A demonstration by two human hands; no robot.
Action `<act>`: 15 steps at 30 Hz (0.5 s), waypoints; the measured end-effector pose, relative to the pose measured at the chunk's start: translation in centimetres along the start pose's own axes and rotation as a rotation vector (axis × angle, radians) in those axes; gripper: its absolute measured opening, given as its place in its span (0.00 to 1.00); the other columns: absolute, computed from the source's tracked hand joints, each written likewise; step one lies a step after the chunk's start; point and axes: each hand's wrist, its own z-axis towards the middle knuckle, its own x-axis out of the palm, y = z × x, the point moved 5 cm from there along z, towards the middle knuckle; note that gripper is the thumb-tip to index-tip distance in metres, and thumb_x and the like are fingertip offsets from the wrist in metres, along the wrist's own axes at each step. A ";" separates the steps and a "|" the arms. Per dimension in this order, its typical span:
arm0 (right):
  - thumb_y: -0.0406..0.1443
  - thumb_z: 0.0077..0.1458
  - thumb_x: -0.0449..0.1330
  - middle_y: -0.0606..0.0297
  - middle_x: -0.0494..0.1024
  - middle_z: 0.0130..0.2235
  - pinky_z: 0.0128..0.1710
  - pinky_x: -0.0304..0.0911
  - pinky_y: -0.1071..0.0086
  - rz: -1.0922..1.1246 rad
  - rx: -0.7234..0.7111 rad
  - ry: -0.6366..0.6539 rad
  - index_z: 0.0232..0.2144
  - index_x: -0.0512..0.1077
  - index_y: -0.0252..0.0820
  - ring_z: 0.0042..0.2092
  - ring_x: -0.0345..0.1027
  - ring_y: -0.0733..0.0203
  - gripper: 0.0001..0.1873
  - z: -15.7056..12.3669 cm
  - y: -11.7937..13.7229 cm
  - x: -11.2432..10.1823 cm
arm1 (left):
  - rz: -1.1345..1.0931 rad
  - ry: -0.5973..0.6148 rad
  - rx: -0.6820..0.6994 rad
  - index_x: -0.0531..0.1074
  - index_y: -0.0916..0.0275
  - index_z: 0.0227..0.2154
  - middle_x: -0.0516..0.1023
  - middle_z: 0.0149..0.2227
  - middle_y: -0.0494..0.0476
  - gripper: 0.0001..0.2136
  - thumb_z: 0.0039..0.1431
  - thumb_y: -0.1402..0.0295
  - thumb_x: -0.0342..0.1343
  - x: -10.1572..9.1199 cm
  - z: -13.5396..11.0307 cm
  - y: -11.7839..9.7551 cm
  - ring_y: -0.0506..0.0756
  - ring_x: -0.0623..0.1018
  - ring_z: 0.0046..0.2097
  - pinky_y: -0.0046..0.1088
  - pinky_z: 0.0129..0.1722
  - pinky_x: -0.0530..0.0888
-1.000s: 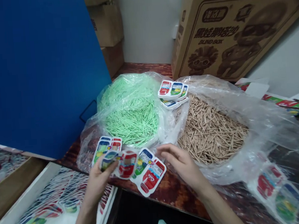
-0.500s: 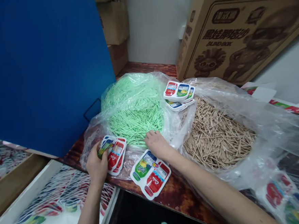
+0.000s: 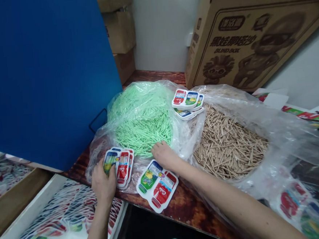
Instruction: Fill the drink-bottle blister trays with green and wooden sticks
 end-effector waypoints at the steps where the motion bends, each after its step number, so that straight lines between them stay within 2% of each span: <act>1: 0.28 0.57 0.51 0.49 0.76 0.40 0.44 0.52 0.61 0.052 0.025 0.004 0.37 0.72 0.34 0.44 0.65 0.50 0.10 -0.2 -0.8 -0.1 | 0.003 0.002 0.009 0.65 0.66 0.54 0.73 0.44 0.66 0.23 0.59 0.60 0.49 0.0 -0.2 0.0 0.65 0.73 0.48 0.42 0.48 0.69; 4: 0.30 0.58 0.53 0.54 0.77 0.37 0.40 0.53 0.66 0.222 0.127 0.000 0.34 0.71 0.38 0.41 0.68 0.54 0.07 -0.7 -3.5 -0.6 | -0.016 -0.013 0.029 0.63 0.66 0.55 0.72 0.47 0.67 0.23 0.59 0.60 0.49 -0.2 -0.5 -0.1 0.66 0.71 0.51 0.45 0.52 0.67; 8: 0.31 0.57 0.53 0.62 0.77 0.30 0.33 0.52 0.71 0.464 0.260 -0.049 0.30 0.70 0.40 0.34 0.68 0.60 0.07 -0.3 -6.5 -1.3 | -0.049 -0.129 0.093 0.63 0.66 0.56 0.65 0.56 0.71 0.25 0.58 0.60 0.52 -0.9 -1.1 -1.4 0.68 0.64 0.58 0.48 0.58 0.60; 11: 0.31 0.55 0.53 0.67 0.75 0.27 0.31 0.54 0.73 0.690 0.329 -0.098 0.24 0.68 0.39 0.31 0.67 0.64 0.08 0.6 -7.9 -1.2 | -0.085 -0.193 0.165 0.61 0.67 0.57 0.58 0.61 0.74 0.25 0.58 0.63 0.54 -1.5 -1.8 -3.7 0.69 0.59 0.62 0.50 0.60 0.56; 15: 0.32 0.54 0.53 0.68 0.75 0.27 0.31 0.60 0.74 1.031 0.395 -0.174 0.24 0.66 0.39 0.29 0.69 0.66 0.08 1.7 -9.3 -0.9 | -0.184 -0.136 0.276 0.62 0.63 0.56 0.57 0.63 0.71 0.22 0.59 0.67 0.53 -1.2 -2.6 -7.6 0.68 0.59 0.63 0.50 0.60 0.57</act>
